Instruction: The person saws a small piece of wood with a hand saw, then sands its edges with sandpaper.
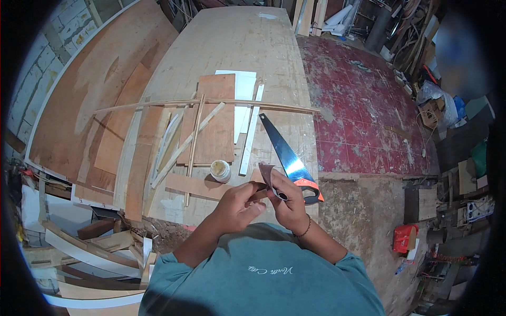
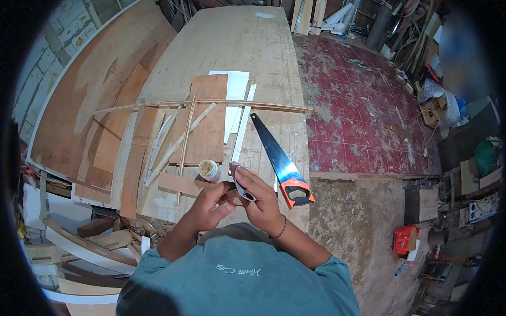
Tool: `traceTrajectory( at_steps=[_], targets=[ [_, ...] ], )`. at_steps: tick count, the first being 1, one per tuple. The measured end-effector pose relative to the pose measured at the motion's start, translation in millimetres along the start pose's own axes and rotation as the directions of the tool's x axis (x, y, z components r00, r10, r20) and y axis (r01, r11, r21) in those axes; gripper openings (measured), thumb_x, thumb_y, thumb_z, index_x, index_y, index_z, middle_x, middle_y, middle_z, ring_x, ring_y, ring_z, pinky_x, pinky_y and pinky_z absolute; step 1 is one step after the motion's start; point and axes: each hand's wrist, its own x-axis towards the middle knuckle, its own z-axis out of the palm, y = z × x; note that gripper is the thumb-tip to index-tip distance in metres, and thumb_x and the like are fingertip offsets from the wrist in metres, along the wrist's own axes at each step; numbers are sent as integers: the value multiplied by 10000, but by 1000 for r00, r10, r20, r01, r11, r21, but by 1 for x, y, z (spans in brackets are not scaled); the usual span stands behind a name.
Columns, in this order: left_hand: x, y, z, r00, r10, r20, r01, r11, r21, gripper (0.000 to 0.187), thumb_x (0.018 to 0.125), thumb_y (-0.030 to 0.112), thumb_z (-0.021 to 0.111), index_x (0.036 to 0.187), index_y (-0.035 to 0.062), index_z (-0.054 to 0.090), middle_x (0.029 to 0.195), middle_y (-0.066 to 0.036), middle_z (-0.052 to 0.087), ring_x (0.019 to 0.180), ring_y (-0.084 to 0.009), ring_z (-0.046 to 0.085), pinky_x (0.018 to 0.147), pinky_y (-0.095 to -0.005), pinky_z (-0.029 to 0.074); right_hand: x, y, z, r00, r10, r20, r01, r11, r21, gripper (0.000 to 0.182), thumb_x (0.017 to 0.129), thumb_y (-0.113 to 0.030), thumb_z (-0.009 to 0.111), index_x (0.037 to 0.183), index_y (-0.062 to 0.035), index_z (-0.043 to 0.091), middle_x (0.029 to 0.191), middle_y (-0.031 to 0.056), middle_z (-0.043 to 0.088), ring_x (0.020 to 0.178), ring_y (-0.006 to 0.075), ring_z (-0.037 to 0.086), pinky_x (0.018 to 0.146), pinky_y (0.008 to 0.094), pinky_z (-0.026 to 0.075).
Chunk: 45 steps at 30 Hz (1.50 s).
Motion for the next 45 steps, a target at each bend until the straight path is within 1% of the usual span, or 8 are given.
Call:
traceTrajectory(
  at_steps=[3,9,14,24,29,33,40,45],
  targets=[
    [0,-14,2,990,107,-91,-115,990,-80,269,845,254,646,921,0,599,799,-123,580,715,-246,584,645,-314,461,-5,3,1,998,-11,-64,14,999,47,432,847,84,530,1273,14,519,1343,225,489,1240,328,495,1010,371,395],
    [3,-15,-2,951,287,-118,-279,957,80,279,878,270,581,860,-8,572,782,-119,556,728,-249,545,664,-327,417,-12,5,-1,990,54,-129,-51,998,22,362,870,39,553,1230,50,520,1294,227,527,1219,334,510,1006,359,383],
    [4,-13,-3,892,424,-158,-364,880,305,223,807,204,680,894,11,608,796,-127,588,724,-301,557,660,-379,440,-18,6,2,995,68,-75,-63,996,61,327,847,48,570,1174,53,557,1235,221,563,1163,317,556,958,343,424],
    [2,-10,1,856,466,-223,-357,845,399,206,784,98,660,946,-11,594,821,-154,587,759,-318,568,686,-390,457,-15,-7,4,996,82,22,-82,997,-5,446,819,91,537,1261,31,520,1297,229,525,1204,306,532,977,334,411],
    [3,-24,7,935,316,-163,-233,890,392,149,763,40,638,890,1,568,770,-155,547,747,-348,562,664,-417,454,-10,7,16,999,42,10,-42,998,-48,598,815,126,470,1393,3,378,1406,246,405,1310,337,415,1039,330,361],
    [11,-28,-1,886,362,-290,-190,853,486,125,745,26,630,843,17,552,770,-133,539,700,-340,559,618,-423,454,-17,0,21,993,111,43,-107,990,-96,546,856,123,443,1388,22,373,1422,224,397,1338,306,377,1063,334,329],
    [18,-36,10,895,348,-279,-173,847,503,111,720,51,638,772,31,542,740,-124,517,685,-309,556,586,-405,452,-7,8,23,989,136,-54,-140,986,-91,532,850,87,435,1375,8,400,1387,250,423,1308,350,408,1063,342,335],
    [17,-38,21,885,438,-158,-300,796,526,98,738,58,631,795,35,554,761,-125,537,700,-313,566,591,-413,455,-13,9,20,984,166,-65,-171,982,-83,471,919,4,458,1385,-5,390,1404,237,409,1324,333,387,1071,336,325]
  ],
)
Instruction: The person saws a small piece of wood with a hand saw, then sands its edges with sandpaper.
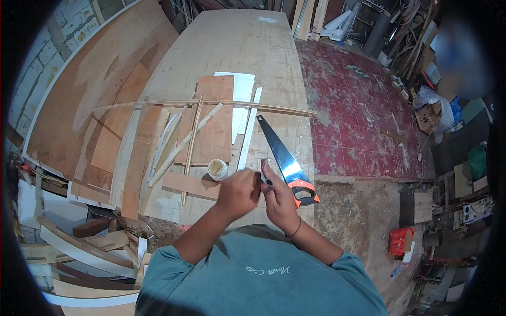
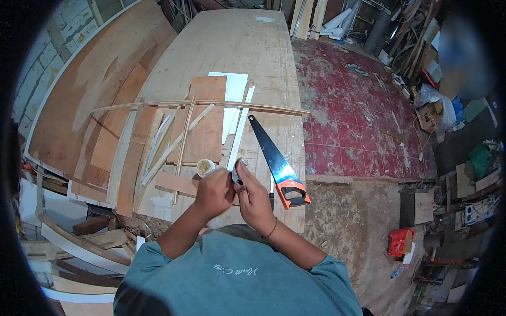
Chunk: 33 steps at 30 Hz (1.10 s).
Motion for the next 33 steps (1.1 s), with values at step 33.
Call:
traceTrajectory(
  at_steps=[33],
  targets=[
    [-3,-18,37,995,-28,99,40,991,-124,161,739,93,640,887,41,606,796,-131,577,711,-343,589,603,-415,473,5,22,-18,890,455,28,-456,888,65,434,927,9,430,1361,12,426,1199,177,594,822,124,551,802,253,464]
  ],
)
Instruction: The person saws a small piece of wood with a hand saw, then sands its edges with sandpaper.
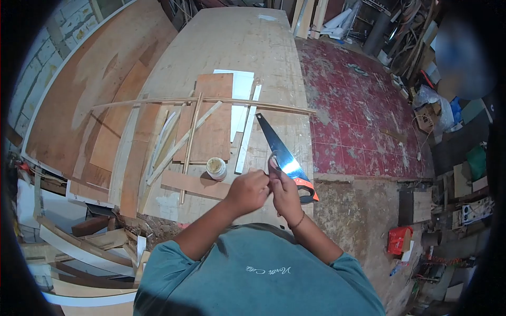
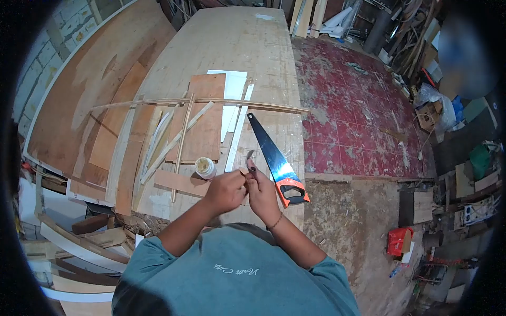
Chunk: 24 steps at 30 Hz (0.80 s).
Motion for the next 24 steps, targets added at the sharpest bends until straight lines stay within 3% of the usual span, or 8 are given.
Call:
traceTrajectory(
  at_steps=[4,8,9,16,18,20,22,24],
  targets=[
    [16,-15,-16,992,-93,-89,101,991,89,113,725,84,640,791,32,564,744,-124,544,681,-330,581,588,-426,466,0,1,16,958,-279,-64,273,958,-88,426,937,-33,436,1357,29,422,1124,154,614,834,118,552,804,247,462],
    [9,-10,0,1000,-27,13,26,998,49,111,749,83,621,840,37,576,748,-139,550,685,-345,585,601,-432,467,14,11,7,995,-99,-23,101,992,73,412,950,-54,446,1353,28,432,1205,135,588,961,126,555,865,248,442],
    [15,-17,0,995,-90,-39,92,994,56,118,754,94,621,852,41,582,761,-139,560,698,-345,591,606,-430,471,13,16,13,994,-89,-69,102,972,213,400,962,-81,445,1343,40,440,1115,79,602,968,116,546,869,249,433],
    [23,-37,-15,953,-243,-179,271,950,157,134,853,137,596,919,23,621,837,-139,607,728,-332,605,630,-386,482,-22,-10,-16,989,-128,-69,144,926,348,386,973,-148,473,1313,35,479,984,-3,570,893,57,482,759,213,400],
    [29,-28,-31,977,-191,-93,183,979,-88,169,858,167,607,933,17,629,809,-127,594,687,-294,594,619,-353,472,-18,2,-21,991,-66,-114,94,960,264,373,969,-132,478,1299,42,481,1013,14,567,932,82,485,844,231,405],
    [28,-13,-30,982,-155,-106,132,971,-197,198,875,185,604,941,1,630,790,-109,582,661,-245,573,612,-331,456,-14,-17,-17,926,-292,-240,358,882,308,321,945,-52,470,1245,55,512,1110,70,592,1034,109,512,939,269,400],
    [26,0,-34,992,-117,55,129,918,-374,202,881,211,610,938,18,626,763,-114,573,666,-238,565,616,-327,455,-11,-5,-18,916,-276,-290,355,896,268,351,886,57,460,1233,62,514,1250,155,563,1173,193,518,1020,320,365],
    [22,8,-32,992,-76,103,114,893,-436,214,906,211,595,939,0,616,762,-88,579,674,-169,539,634,-295,444,-12,-25,-25,800,-599,-46,594,800,-86,468,791,147,478,1248,49,506,1333,213,501,1258,312,484,1036,364,369]
  ],
)
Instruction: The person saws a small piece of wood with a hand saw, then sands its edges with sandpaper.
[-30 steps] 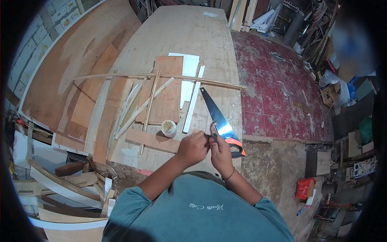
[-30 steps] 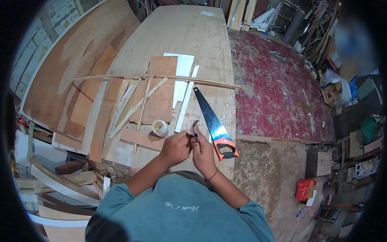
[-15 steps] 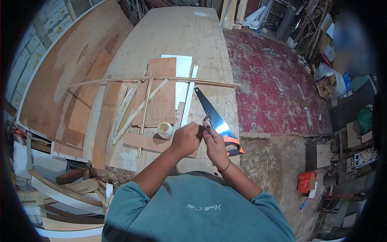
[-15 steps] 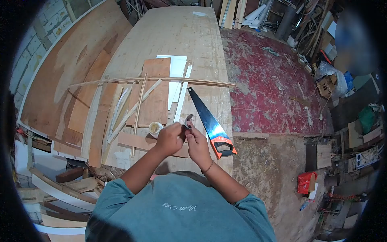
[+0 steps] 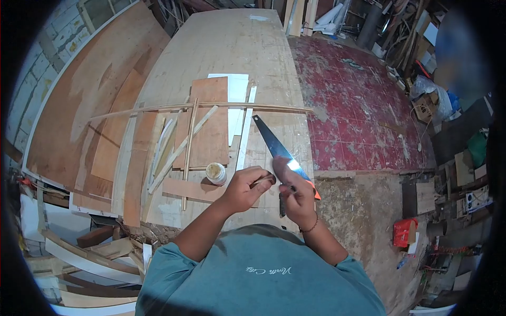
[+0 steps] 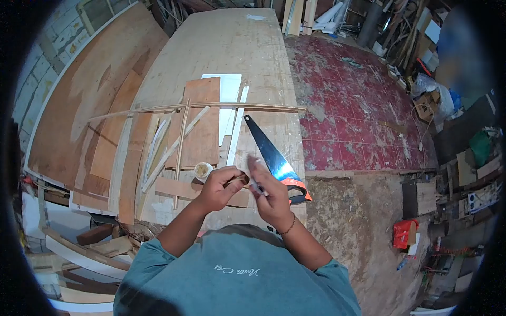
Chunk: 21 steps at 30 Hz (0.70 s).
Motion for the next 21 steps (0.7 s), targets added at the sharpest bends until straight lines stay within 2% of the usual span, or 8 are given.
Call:
traceTrajectory(
  at_steps=[3,6,8,10,12,16,18,21],
  targets=[
    [-4,6,5,992,-128,11,118,872,-476,253,946,211,544,963,-35,602,830,-35,605,738,-93,524,654,-266,443,3,2,2,977,-173,125,178,983,-35,527,727,152,513,1230,-2,543,1322,241,498,1265,378,460,1045,396,377],
    [-8,17,-24,978,-203,49,194,797,-572,283,946,242,539,979,-34,596,840,-30,594,755,-97,521,676,-253,438,10,-2,-4,945,-297,138,289,954,72,495,734,123,531,1201,-34,576,1268,231,544,1234,368,496,1020,406,407],
    [-13,13,-38,957,-283,66,263,746,-611,308,948,271,527,984,-28,590,842,-30,581,771,-97,512,695,-253,430,14,4,-11,930,-130,344,211,954,-211,479,736,103,560,1197,-29,575,1260,226,549,1213,382,509,1009,422,419],
    [-8,25,-45,976,-204,82,217,832,-511,350,914,329,545,943,-16,599,811,-11,540,700,-76,460,624,-213,372,18,3,-9,955,-122,269,173,969,-177,453,721,56,616,1165,-27,594,1247,211,560,1207,391,510,1004,437,425],
    [-11,23,-40,985,-146,94,173,860,-481,305,950,271,513,957,-25,589,820,-24,559,743,-97,501,665,-242,419,31,-17,-4,934,-333,129,345,934,-92,451,686,25,666,1131,-26,610,1223,188,577,1191,379,525,1001,444,431],
    [-18,25,-48,991,-115,73,136,890,-436,331,931,298,538,916,-30,584,800,-37,558,690,-103,483,620,-238,400,28,6,9,866,-433,249,456,889,-40,471,641,39,690,1103,-21,618,1182,174,601,1179,377,534,1006,438,436],
    [-24,21,-56,964,-262,53,211,622,-754,337,914,310,557,919,-26,587,787,-36,550,669,-99,474,590,-222,377,34,9,1,894,-309,325,366,921,-132,466,640,38,686,1097,-26,622,1175,167,608,1183,381,530,998,431,448],
    [-25,14,-58,953,-278,121,274,616,-739,357,912,328,542,939,-26,586,783,-38,556,644,-91,471,549,-213,359,41,-8,-2,926,-312,213,344,929,-133,438,680,38,662,1108,-48,622,1181,161,608,1193,369,525,986,428,457]
  ],
)
